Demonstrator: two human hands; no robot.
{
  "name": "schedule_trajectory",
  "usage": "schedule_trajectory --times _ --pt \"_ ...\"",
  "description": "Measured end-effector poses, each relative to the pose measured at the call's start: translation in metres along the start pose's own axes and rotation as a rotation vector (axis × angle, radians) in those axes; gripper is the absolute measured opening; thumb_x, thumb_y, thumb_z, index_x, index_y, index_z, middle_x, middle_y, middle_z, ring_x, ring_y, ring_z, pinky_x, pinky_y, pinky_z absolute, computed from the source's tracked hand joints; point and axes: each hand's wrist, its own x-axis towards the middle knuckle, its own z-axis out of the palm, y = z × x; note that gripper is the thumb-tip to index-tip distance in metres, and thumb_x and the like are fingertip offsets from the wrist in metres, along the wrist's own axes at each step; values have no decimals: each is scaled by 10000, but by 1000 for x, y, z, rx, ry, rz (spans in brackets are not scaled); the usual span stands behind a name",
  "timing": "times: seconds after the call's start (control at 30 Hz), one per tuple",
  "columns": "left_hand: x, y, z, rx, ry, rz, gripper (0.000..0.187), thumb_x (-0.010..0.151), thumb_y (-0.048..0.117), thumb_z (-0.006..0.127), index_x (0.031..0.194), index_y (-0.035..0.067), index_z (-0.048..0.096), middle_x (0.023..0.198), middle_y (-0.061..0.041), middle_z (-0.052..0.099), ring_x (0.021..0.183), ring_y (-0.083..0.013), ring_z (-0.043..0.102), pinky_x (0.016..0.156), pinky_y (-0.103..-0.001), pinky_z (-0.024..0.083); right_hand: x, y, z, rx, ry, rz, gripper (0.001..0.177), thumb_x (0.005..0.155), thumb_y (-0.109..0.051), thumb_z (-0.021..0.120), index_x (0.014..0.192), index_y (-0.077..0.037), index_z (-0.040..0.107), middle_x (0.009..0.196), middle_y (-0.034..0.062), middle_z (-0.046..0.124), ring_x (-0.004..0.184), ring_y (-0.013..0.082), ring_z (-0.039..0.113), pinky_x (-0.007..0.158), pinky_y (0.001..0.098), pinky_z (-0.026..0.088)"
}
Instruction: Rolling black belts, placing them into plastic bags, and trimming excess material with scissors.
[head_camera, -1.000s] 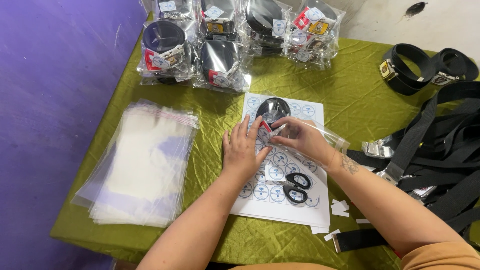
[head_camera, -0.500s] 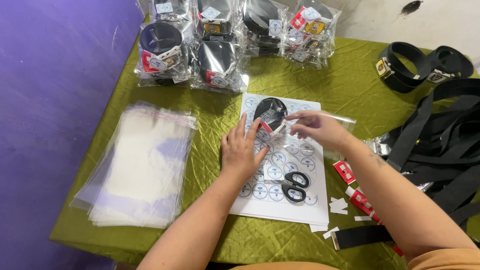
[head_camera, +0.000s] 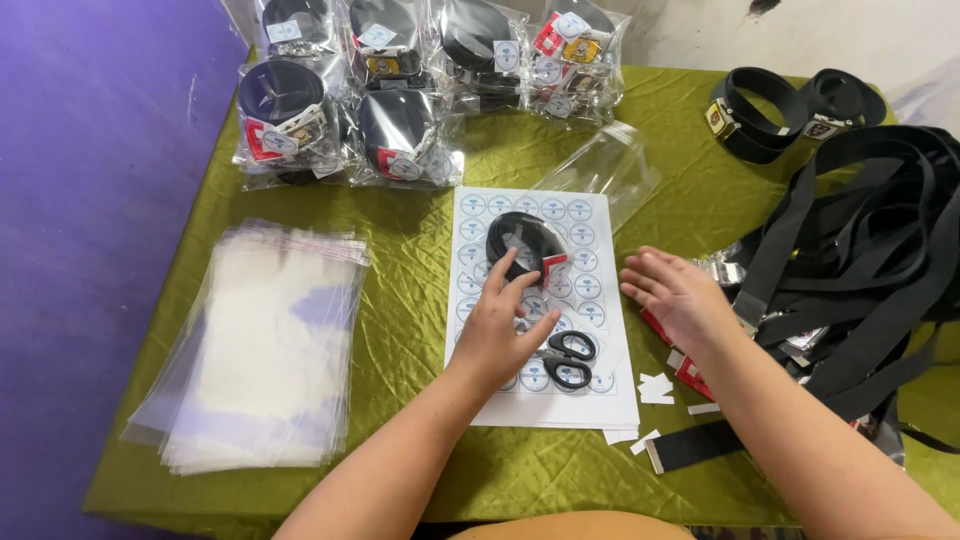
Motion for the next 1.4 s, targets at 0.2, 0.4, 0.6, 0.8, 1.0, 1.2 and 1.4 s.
schedule_trajectory --times 0.2,0.4,0.6,0.8,1.0,1.2,1.4 --pt "11 -14 -13 20 136 57 418 960 386 659 1284 122 644 1390 -125 577 732 -186 699 591 -313 559 44 21 35 6 -97 11 754 996 -272 699 1467 170 312 1414 392 459 1322 432 547 1119 510 460" --pt "20 -26 -25 -41 336 90 360 984 326 648 1286 130 634 1326 -146 610 818 -257 714 646 -379 572 81 47 42 86 -30 -68 285 987 -200 705 1185 -36 581 1180 147 699 1053 254 730 858 386 635" --pt "26 -32 -29 -107 401 59 409 986 312 661 1343 133 575 1379 -149 577 1073 -315 646 885 -432 514 39 6 62 198 -115 -104 52 1046 -230 573 1031 -209 528 1206 72 747 1022 197 750 617 218 532" --pt "23 -19 -37 -367 318 -39 466 1035 405 565 1383 96 566 1398 -191 578 1250 -370 592 1037 -484 478 9 -19 53 123 -281 -262 85 1073 -241 529 1035 -175 492 1313 178 696 1264 318 666 898 375 565" --pt "21 -6 -38 -618 169 -139 496 1058 476 465 1314 101 664 1271 -119 707 1179 -256 662 1038 -424 509 -16 -10 46 118 -408 -285 82 1041 -195 539 1061 -123 503 1222 229 722 1204 331 690 965 456 567" --pt "24 -18 -23 -624 158 -198 287 953 330 730 1157 131 767 1084 -59 777 992 -178 730 890 -340 575 -13 0 42 110 -466 -305 104 1039 -228 539 1058 -139 489 1247 260 710 1216 356 682 997 477 541" --pt "24 -18 -19 -611 180 -208 224 920 272 777 1088 124 782 984 -37 782 906 -127 715 826 -301 578 -9 3 40 84 -480 -340 122 1042 -229 527 1077 -118 492 1230 277 711 1220 365 679 1044 522 511"
